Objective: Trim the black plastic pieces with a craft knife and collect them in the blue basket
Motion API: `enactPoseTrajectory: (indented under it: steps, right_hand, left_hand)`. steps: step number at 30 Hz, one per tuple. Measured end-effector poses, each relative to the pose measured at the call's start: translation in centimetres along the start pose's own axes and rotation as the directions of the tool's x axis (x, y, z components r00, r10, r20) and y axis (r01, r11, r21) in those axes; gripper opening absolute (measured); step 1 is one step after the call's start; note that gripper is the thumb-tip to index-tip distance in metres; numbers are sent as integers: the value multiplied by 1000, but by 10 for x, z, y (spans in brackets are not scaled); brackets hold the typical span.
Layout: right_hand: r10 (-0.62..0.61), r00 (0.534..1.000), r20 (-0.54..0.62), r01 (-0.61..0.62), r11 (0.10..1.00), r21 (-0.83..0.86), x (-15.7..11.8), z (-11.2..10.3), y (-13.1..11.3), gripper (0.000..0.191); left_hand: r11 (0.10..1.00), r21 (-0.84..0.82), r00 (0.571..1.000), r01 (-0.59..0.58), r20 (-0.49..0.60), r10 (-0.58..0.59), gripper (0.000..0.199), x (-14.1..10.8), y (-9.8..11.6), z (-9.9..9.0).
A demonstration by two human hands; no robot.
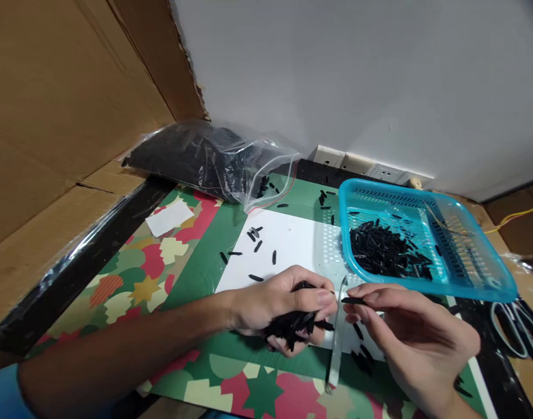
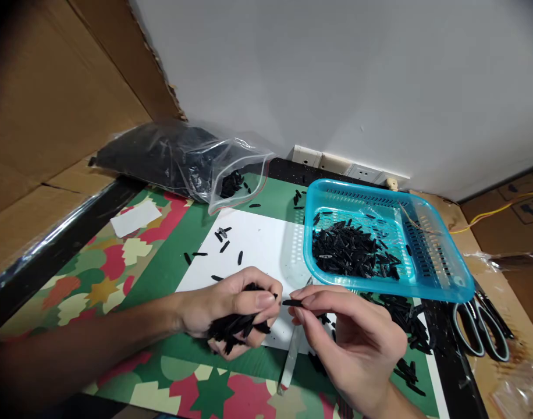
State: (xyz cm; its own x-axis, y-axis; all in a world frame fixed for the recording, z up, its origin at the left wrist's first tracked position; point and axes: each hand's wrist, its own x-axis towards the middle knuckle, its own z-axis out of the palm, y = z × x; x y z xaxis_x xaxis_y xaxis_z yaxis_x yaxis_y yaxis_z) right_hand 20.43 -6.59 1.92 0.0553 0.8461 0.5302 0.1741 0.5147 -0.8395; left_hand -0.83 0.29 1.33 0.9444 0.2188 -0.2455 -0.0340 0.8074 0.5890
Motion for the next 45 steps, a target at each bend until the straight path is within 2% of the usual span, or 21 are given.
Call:
enactPoseTrajectory:
  steps: [5,10,17,22,27,31,36,40,45]
  right_hand:
    - [45,999,20,-46,999,16,-7,0,4,32]
    - [56,998,34,-56,998,-5,-7,-2,5,30]
    - [31,998,50,-25,994,-104,-14,-4,10,29]
    - [-7,999,32,15,965,-262,-18,-6,11,29]
    - [-32,993,109,66,945,-319,-26,-10,17,31]
    - [-29,990,141,69,954,-292,-24,-9,17,30]
    - [-1,996,92,22,976,-219,-13,-4,12,29]
    - [52,989,141,-24,981,-191,-8,-3,10,20]
    - [89,988,128,-65,982,-177,-5,-2,10,13]
  left_hand:
    - [999,29,994,30,-107,-26,41,2,-3,-2]
    - [1000,26,988,16,-153,-12,41,4,-4,-2]
    - [997,66,980,42,-199,-29,45,5,0,-1]
    - [998,62,979,-5,-205,18,40,5,-4,-3]
    - [995,102,978,0,-206,21,32,4,-10,-10]
    - [995,99,981,-16,-193,35,32,4,-11,-10]
    - [993,111,972,-29,-229,54,36,5,-7,-8]
    - [994,108,968,-37,-244,63,37,6,-5,-6]
    - [999,43,977,22,-213,-12,38,6,-1,-4]
